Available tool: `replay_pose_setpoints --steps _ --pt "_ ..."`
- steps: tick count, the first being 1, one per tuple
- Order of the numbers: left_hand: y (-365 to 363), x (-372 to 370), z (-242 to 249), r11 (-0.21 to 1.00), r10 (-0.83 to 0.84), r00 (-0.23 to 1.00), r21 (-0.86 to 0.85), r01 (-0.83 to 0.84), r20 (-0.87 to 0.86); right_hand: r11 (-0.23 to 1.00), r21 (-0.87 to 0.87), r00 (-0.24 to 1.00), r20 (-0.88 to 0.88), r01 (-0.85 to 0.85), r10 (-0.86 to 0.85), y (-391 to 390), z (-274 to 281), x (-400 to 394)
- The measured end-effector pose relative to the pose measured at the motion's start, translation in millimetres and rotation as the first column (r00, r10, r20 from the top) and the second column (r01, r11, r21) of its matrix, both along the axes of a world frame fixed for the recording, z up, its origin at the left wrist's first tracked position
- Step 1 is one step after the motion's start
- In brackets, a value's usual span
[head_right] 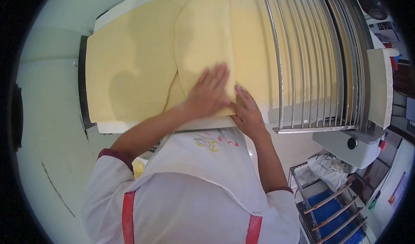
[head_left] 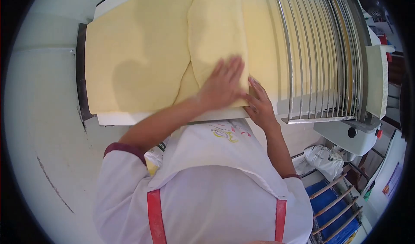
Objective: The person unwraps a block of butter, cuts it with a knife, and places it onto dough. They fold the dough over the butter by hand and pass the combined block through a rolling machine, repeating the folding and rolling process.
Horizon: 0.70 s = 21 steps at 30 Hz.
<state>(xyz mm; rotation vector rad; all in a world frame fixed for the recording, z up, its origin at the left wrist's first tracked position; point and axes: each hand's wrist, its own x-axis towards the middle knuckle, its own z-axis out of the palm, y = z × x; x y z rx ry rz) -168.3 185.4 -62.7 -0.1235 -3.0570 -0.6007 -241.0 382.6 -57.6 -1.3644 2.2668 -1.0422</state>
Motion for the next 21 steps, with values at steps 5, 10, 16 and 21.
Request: replay_pose_setpoints --steps 5,10,16,21 --pt "13 12 18 0.999 -0.053 0.996 -0.003 0.054 0.074 0.994 -0.052 0.984 0.157 0.094 -0.085 6 15 -10" --pt "0 13 26 0.992 -0.103 0.987 0.085 0.093 0.122 0.98 0.124 0.979 -0.153 0.155 -0.135 -86 30 -33" --pt "-118 -13 32 0.973 0.225 0.971 0.069 -0.22 -0.081 0.901 0.392 0.923 -0.384 0.189 -0.027 -125 4 -51" --pt "-159 -121 13 0.964 0.265 0.934 0.05 -0.261 -0.239 0.898 0.381 0.918 -0.391 0.22 -0.059 -167 20 -81"
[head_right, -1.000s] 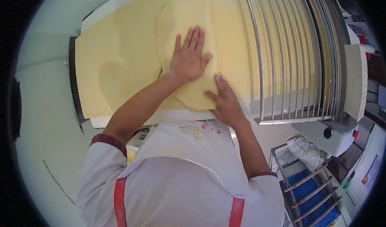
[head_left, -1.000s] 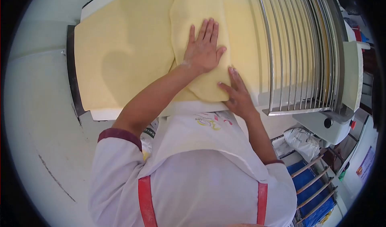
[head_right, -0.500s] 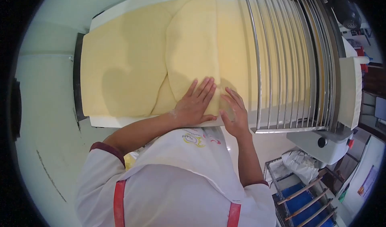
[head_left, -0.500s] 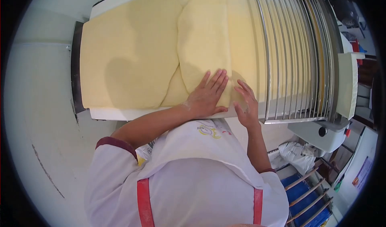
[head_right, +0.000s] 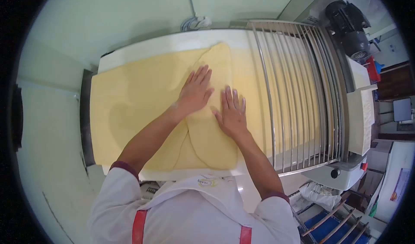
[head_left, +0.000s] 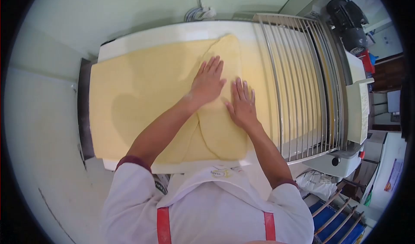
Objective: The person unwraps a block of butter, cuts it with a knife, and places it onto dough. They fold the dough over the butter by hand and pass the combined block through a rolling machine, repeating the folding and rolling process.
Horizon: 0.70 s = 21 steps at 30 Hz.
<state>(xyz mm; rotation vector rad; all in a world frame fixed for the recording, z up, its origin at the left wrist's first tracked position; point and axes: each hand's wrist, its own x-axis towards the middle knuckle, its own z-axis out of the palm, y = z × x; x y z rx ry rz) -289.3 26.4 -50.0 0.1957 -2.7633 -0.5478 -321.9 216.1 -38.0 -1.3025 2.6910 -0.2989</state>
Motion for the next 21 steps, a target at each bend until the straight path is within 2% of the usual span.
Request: replay_pose_setpoints --steps 1,3,5,9,11,14,18,21 --pt "-12 -27 -7 0.999 0.035 0.999 -0.001 -0.035 -0.041 0.999 -0.04 1.0 0.0 0.008 -0.007 -16 -5 -21" --pt "-46 -83 -4 0.942 0.17 0.985 0.287 -0.172 0.031 0.986 -0.165 0.999 0.029 0.025 -0.021 -36 -18 -59" --pt "-74 -125 -21 0.924 0.183 0.981 0.327 -0.195 0.068 0.944 -0.324 0.994 0.101 0.06 -0.029 -48 -33 -91" --pt "-84 -160 -37 0.89 0.084 0.987 0.435 -0.137 0.138 0.87 -0.49 0.998 0.047 0.058 -0.039 -84 -34 -164" --pt "-81 -153 -36 0.908 0.101 0.993 0.402 -0.119 0.065 0.829 -0.558 1.0 0.012 0.023 -0.02 -109 -24 -189" --pt "-76 -142 -27 0.936 0.131 0.991 0.332 -0.114 -0.028 0.85 -0.526 0.98 0.153 -0.028 0.127 -130 -25 -215" --pt "-77 -140 -26 0.919 0.195 0.979 0.361 -0.161 -0.062 0.855 -0.506 0.984 0.058 -0.115 0.167 -132 -23 -223" --pt "-86 -142 -20 0.869 0.165 0.982 0.457 -0.189 0.092 0.901 -0.388 0.976 0.016 -0.195 0.218 -130 -16 -232"
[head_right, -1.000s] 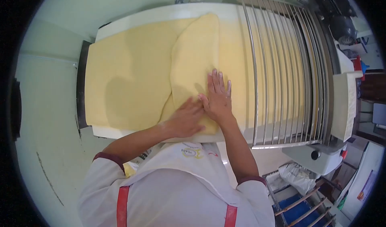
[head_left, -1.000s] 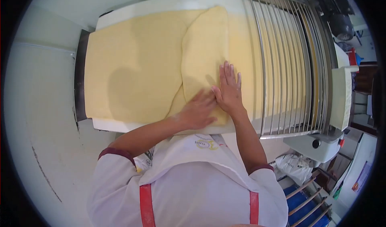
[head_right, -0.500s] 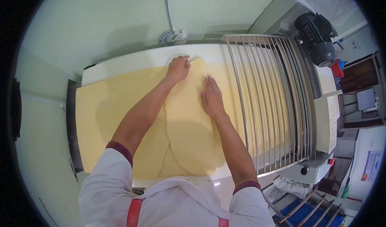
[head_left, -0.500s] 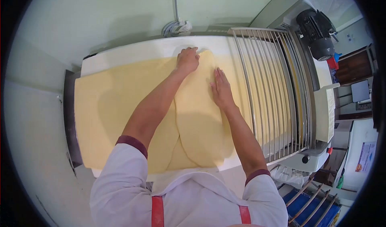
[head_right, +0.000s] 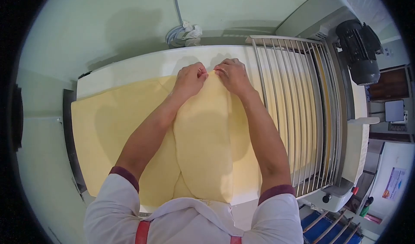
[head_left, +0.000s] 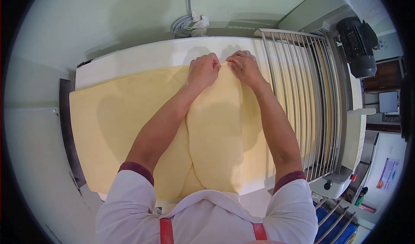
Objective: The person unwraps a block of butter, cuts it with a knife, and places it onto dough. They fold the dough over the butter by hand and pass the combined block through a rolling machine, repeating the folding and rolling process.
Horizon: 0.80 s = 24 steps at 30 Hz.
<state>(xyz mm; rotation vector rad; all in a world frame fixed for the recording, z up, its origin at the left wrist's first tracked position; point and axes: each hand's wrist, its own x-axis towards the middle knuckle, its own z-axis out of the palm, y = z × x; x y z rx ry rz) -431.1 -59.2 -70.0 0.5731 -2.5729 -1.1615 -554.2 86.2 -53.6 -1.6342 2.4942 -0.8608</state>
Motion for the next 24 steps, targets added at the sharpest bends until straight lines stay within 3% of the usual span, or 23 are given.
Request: replay_pose_setpoints --steps 3,6,9,12,15,18,21,24 --pt "-4 -2 5 0.999 -0.024 0.998 -0.032 0.026 0.061 0.999 0.045 0.998 -0.046 -0.03 0.032 3 3 -5" --pt "0 -1 2 1.0 0.011 1.0 0.006 -0.011 -0.005 0.999 0.025 0.993 0.109 -0.046 0.043 -1 6 -6" --pt "9 10 5 0.988 -0.07 0.992 -0.145 0.054 -0.108 0.995 -0.065 0.988 0.131 -0.076 0.084 5 12 0" --pt "8 15 10 0.984 -0.151 0.986 -0.103 0.144 -0.066 0.993 -0.099 0.997 0.03 -0.071 0.074 18 15 5" --pt "9 14 8 0.98 -0.165 0.979 -0.132 0.149 -0.119 0.995 -0.088 0.993 0.106 -0.051 0.06 18 14 6" --pt "13 8 14 0.992 -0.07 0.997 -0.111 0.068 -0.012 1.0 0.009 0.985 0.171 -0.025 0.023 14 8 -2" --pt "15 -3 24 0.99 -0.023 0.975 -0.129 0.053 0.223 0.994 0.101 0.995 0.092 0.03 -0.039 10 -6 -10" --pt "17 -7 22 0.988 0.055 0.976 -0.153 -0.022 0.212 0.978 0.191 0.993 0.059 0.089 -0.101 6 -11 -12"
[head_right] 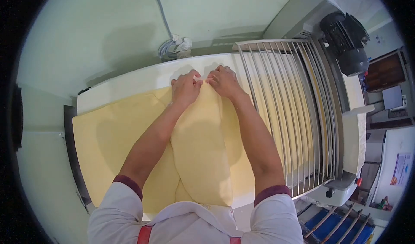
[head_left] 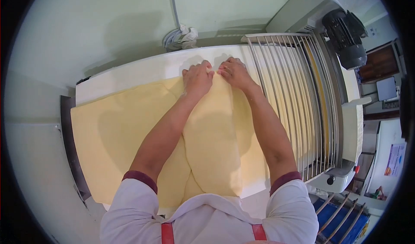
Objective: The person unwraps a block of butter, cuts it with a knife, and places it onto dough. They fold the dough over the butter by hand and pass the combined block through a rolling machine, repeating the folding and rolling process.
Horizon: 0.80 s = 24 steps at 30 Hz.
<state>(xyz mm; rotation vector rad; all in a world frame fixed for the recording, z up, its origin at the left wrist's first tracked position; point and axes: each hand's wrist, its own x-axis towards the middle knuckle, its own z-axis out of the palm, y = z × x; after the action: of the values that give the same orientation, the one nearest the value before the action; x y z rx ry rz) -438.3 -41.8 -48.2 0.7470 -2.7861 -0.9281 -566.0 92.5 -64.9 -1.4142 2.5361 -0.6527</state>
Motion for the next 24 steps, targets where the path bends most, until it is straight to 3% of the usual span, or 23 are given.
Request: replay_pose_setpoints --steps 1,3,6,8,9,10,13,15,16,19,22,24 --pt "3 3 -3 0.995 -0.065 0.991 -0.076 0.057 -0.114 0.975 -0.191 0.992 0.075 0.112 -0.099 3 -8 5" --pt "12 8 -13 0.96 -0.216 0.921 -0.242 0.14 -0.324 0.782 -0.519 0.936 0.26 0.344 -0.239 12 -20 21" --pt "39 6 -38 0.818 -0.424 0.893 -0.488 0.306 -0.152 0.657 -0.498 0.81 0.484 0.566 -0.331 61 -17 93" --pt "43 -1 -31 0.804 -0.369 0.93 -0.502 0.319 0.001 0.766 -0.354 0.8 0.503 0.536 -0.327 111 7 173" --pt "47 -3 -34 0.793 -0.352 0.931 -0.498 0.35 0.095 0.857 -0.31 0.876 0.394 0.411 -0.277 140 17 215" --pt "48 -2 -44 0.735 -0.338 0.937 -0.597 0.321 0.087 0.929 -0.237 0.931 0.3 0.284 -0.208 170 24 254" --pt "46 4 -40 0.657 -0.366 0.927 -0.682 0.321 0.084 0.995 -0.048 0.961 0.266 0.09 -0.074 240 33 335" --pt "52 20 -60 0.73 -0.429 0.899 -0.62 0.289 -0.085 0.979 -0.163 0.958 0.276 0.126 -0.078 266 17 354" --pt "74 47 -47 0.757 -0.456 0.89 -0.534 0.377 -0.016 0.964 -0.22 0.96 0.266 0.147 -0.086 277 10 361" --pt "152 145 -26 0.704 -0.559 0.828 -0.504 0.501 0.041 0.928 -0.313 0.968 0.208 0.2 -0.139 293 0 374" --pt "212 232 -11 0.683 -0.574 0.803 -0.448 0.577 0.16 0.909 -0.304 0.907 0.39 0.287 -0.156 359 6 408" --pt "239 229 -6 0.699 -0.531 0.818 -0.432 0.57 0.221 0.892 -0.278 0.846 0.502 0.357 -0.182 432 -17 418"
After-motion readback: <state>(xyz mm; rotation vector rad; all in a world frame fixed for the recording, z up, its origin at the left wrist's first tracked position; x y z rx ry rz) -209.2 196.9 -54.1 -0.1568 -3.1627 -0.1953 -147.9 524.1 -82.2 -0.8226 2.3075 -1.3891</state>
